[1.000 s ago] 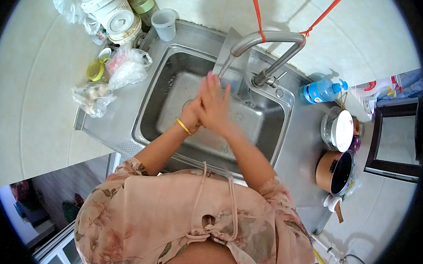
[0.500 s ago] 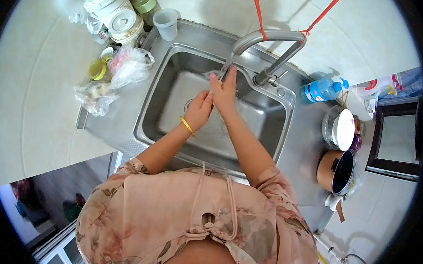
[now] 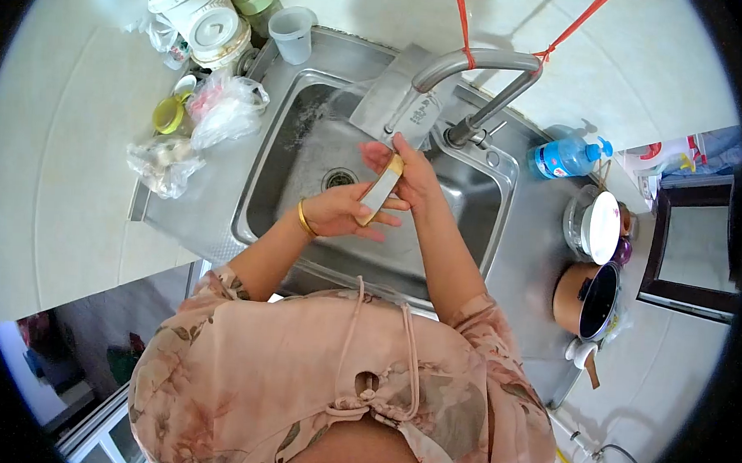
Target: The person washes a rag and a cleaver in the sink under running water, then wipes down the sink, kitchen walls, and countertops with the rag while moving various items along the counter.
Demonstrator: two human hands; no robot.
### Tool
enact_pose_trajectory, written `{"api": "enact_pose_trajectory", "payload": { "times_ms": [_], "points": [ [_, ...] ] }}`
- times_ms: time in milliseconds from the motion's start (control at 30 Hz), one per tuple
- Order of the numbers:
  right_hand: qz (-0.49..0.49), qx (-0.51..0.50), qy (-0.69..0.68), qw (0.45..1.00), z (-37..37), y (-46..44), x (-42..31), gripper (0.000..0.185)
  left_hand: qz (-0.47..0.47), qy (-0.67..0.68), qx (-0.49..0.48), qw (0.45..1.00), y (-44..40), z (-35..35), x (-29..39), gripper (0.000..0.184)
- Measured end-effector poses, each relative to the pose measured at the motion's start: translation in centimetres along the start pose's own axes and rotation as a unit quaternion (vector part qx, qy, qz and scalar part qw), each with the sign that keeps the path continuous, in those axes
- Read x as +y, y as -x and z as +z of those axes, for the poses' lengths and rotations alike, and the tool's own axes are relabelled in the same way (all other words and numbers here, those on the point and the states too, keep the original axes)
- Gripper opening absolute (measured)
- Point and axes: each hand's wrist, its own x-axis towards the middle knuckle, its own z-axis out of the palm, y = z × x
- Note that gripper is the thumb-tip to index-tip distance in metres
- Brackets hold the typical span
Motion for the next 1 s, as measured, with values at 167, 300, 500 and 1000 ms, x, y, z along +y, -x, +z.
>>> {"api": "enact_pose_trajectory", "payload": {
  "times_ms": [167,300,500,1000],
  "points": [
    [-0.019,-0.004,0.022,1.000,-0.3,0.0,-0.1,0.037,0.047,-0.169,-0.002,0.985,-1.6,-2.1,-1.6,0.037],
    [0.002,-0.012,0.072,0.997,-0.9,0.5,0.6,0.042,-0.011,-0.177,0.095,0.979,-2.9,-1.8,-1.5,0.033],
    [0.135,-0.014,0.174,0.975,1.0,3.6,-0.3,0.050,-0.018,-0.040,0.025,0.999,-4.3,-3.0,-2.3,0.033],
    [-0.250,-0.078,0.808,0.529,0.5,-0.2,1.2,0.065,0.000,-0.216,0.051,0.975,-1.7,-2.8,-3.3,0.027]
  ]
}}
